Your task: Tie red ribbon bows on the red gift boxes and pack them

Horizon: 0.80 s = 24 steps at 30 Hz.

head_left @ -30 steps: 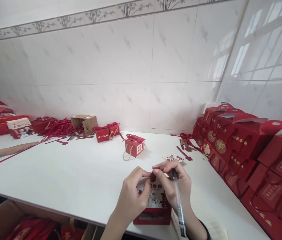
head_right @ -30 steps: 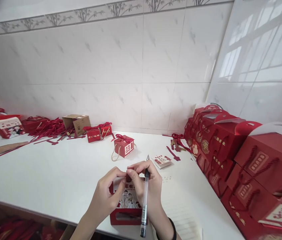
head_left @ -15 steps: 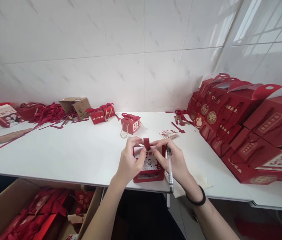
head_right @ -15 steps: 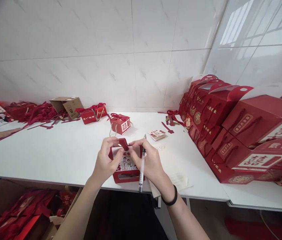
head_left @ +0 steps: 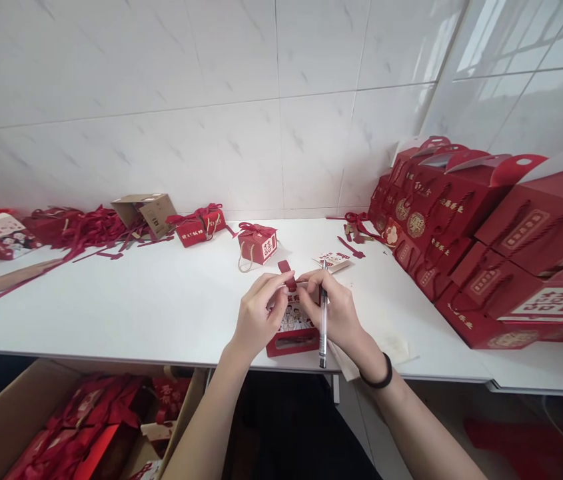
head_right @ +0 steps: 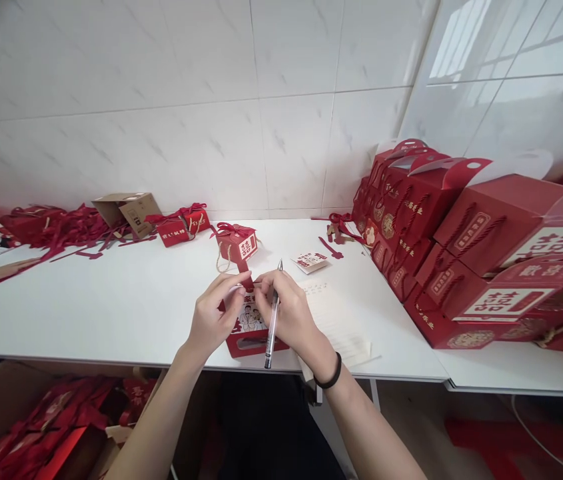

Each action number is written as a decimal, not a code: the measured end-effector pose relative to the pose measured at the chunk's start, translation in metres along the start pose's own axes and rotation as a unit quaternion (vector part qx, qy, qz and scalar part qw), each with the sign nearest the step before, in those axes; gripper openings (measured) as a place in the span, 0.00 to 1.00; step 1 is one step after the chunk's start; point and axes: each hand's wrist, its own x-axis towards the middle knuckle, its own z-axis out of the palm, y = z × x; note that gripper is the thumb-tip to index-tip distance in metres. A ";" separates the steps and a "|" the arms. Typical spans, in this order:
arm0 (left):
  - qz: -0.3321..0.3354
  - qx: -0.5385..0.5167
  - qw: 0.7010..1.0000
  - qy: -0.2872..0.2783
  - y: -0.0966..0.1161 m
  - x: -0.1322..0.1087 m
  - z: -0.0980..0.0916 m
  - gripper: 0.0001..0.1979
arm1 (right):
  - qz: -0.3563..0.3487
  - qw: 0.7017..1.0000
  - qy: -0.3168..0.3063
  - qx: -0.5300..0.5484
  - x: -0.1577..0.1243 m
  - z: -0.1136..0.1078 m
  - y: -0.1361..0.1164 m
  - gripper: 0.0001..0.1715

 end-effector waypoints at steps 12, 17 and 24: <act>0.008 -0.008 1.000 -0.023 -0.002 0.003 -0.003 0.14 | 0.060 0.992 -0.052 0.098 0.009 -0.005 -0.002 0.11; 0.009 -0.029 0.999 -0.037 0.000 0.004 -0.004 0.14 | 0.061 0.995 -0.037 0.076 0.003 -0.005 -0.001 0.09; -0.022 -0.033 0.999 -0.035 0.002 0.004 -0.004 0.13 | 0.083 0.994 -0.019 0.071 0.005 -0.002 -0.005 0.11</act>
